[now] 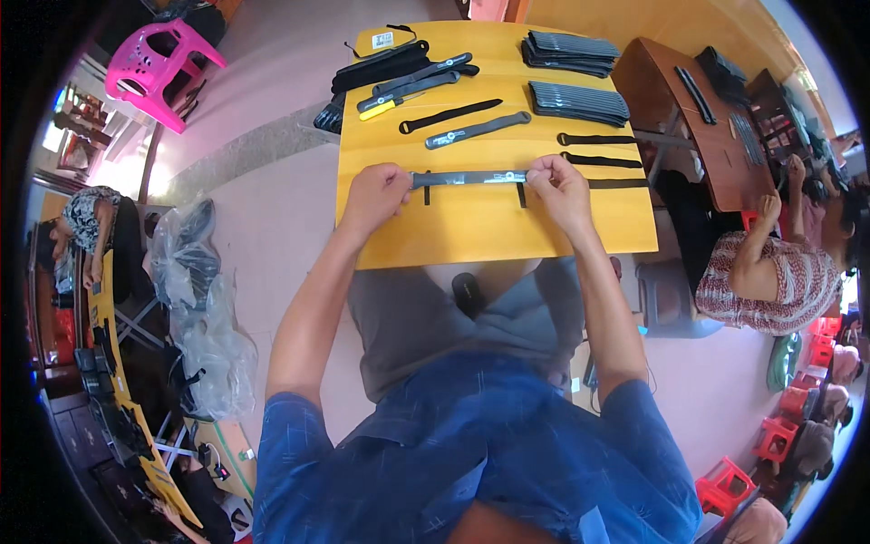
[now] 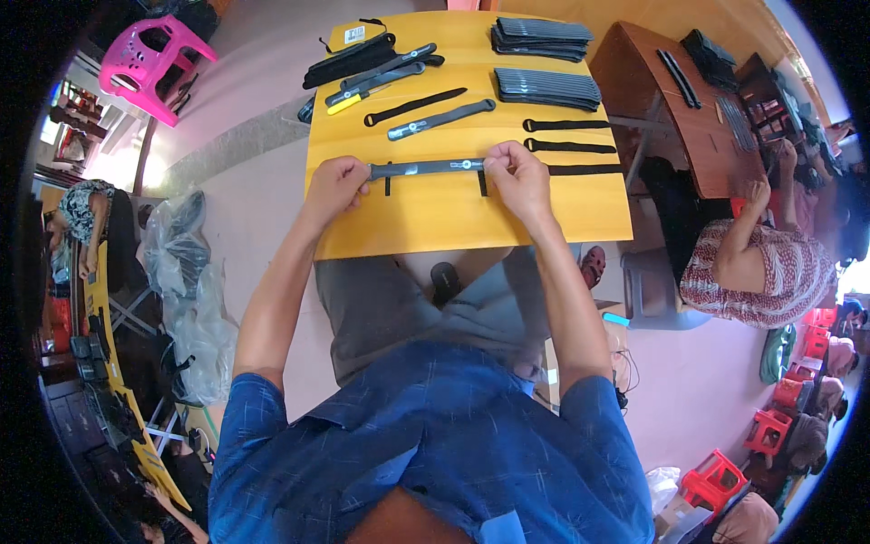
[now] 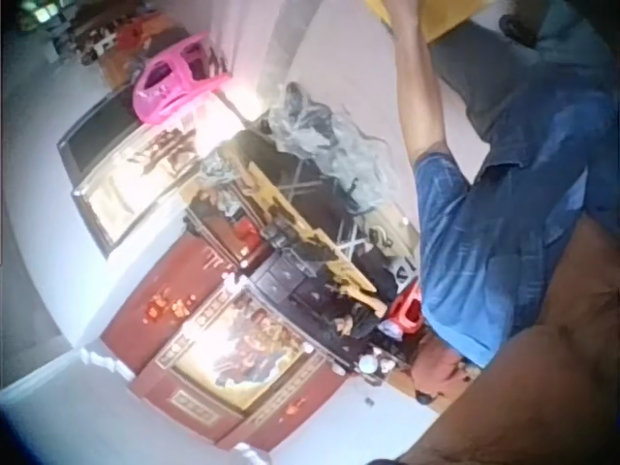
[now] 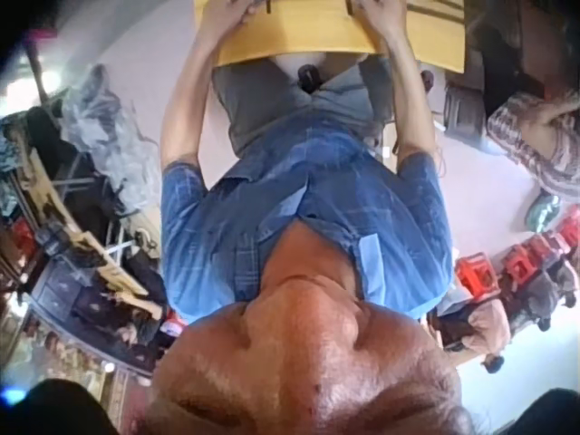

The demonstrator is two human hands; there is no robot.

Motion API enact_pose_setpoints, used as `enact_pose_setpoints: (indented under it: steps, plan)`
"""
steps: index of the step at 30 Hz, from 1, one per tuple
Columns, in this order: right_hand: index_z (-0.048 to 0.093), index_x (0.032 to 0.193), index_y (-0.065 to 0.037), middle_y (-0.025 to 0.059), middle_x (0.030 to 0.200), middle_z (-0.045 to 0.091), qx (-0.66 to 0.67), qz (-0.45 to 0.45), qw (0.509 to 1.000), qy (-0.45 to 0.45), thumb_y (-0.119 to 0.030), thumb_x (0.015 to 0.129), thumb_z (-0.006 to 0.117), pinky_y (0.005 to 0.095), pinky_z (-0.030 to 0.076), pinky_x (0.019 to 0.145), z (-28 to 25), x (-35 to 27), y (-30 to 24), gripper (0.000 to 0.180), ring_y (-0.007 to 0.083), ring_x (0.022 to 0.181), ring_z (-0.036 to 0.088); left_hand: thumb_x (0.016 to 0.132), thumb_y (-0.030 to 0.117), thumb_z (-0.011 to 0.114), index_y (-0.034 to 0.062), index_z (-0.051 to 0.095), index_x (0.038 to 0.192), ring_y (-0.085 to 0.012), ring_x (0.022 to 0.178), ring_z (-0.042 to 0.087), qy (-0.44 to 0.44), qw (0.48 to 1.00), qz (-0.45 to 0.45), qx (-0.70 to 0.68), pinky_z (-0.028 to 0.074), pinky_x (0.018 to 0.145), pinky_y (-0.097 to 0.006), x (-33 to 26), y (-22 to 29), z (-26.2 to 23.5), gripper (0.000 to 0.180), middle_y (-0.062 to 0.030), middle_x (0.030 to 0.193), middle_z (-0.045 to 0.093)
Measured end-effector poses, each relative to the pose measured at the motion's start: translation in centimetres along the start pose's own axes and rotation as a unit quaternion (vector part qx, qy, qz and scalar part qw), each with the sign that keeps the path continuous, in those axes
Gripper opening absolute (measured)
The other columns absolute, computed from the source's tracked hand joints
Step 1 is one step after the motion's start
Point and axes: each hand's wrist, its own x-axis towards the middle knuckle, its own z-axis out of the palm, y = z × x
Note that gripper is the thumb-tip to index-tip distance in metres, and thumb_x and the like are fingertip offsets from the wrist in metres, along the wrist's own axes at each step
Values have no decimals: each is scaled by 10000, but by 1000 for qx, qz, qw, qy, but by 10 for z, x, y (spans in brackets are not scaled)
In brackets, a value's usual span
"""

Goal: The person assembles straps by inserting components, peeling backing strips, and pressing strap pieces together by hand on a table.

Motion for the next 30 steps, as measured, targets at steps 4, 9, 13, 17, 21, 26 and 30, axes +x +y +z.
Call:
enact_pose_setpoints:
  steps: [4,9,13,17,21,26,30]
  plan:
    - [690,963,-14,-23,749,641,-37,29,999,6,-78,936,700,219,485,604,-1,9,16,70,48,654,589,938,244,637,11,714,855,-157,581,648,7,997,-26,69,517,575,-316,17,-9,-2,258,-77,673,673]
    - [693,974,-25,-20,788,653,-4,58,998,22,-80,947,703,213,484,627,-4,12,20,62,43,687,592,942,250,652,13,702,844,-153,610,639,-8,996,-35,86,503,595,-327,23,-12,-2,262,-84,670,660]
    - [704,1015,-38,8,833,671,-62,5,997,44,-83,958,695,233,504,669,-3,16,17,73,64,731,609,995,225,622,43,632,791,-71,574,543,-33,999,23,37,430,518,-247,21,0,3,274,3,658,583]
    - [716,1070,-56,86,909,698,-194,-127,973,1,-87,939,704,284,533,704,9,22,-13,135,194,769,675,1019,207,601,57,620,832,-53,573,510,-67,995,72,14,403,512,-235,15,28,1,241,20,672,556]
    - [723,1087,-69,126,1028,697,-284,-248,921,-99,-61,904,684,404,545,855,24,27,-27,187,338,977,670,1024,202,600,58,615,844,-46,575,497,-96,990,97,-26,387,507,-224,15,66,-1,232,27,682,547]
    - [718,1111,-55,120,1115,693,-284,-183,937,-91,-43,922,646,403,538,896,14,21,-26,202,333,1064,653,1013,186,603,57,624,867,-39,589,501,-170,970,120,-125,387,509,-214,9,103,13,197,30,708,554]
    - [692,1207,-59,125,1189,682,-154,-103,981,-54,-30,966,586,361,517,943,-5,8,-35,265,256,1134,650,1009,177,599,51,639,886,-38,597,507,-163,965,109,-176,395,516,-212,-6,146,20,180,28,716,564]
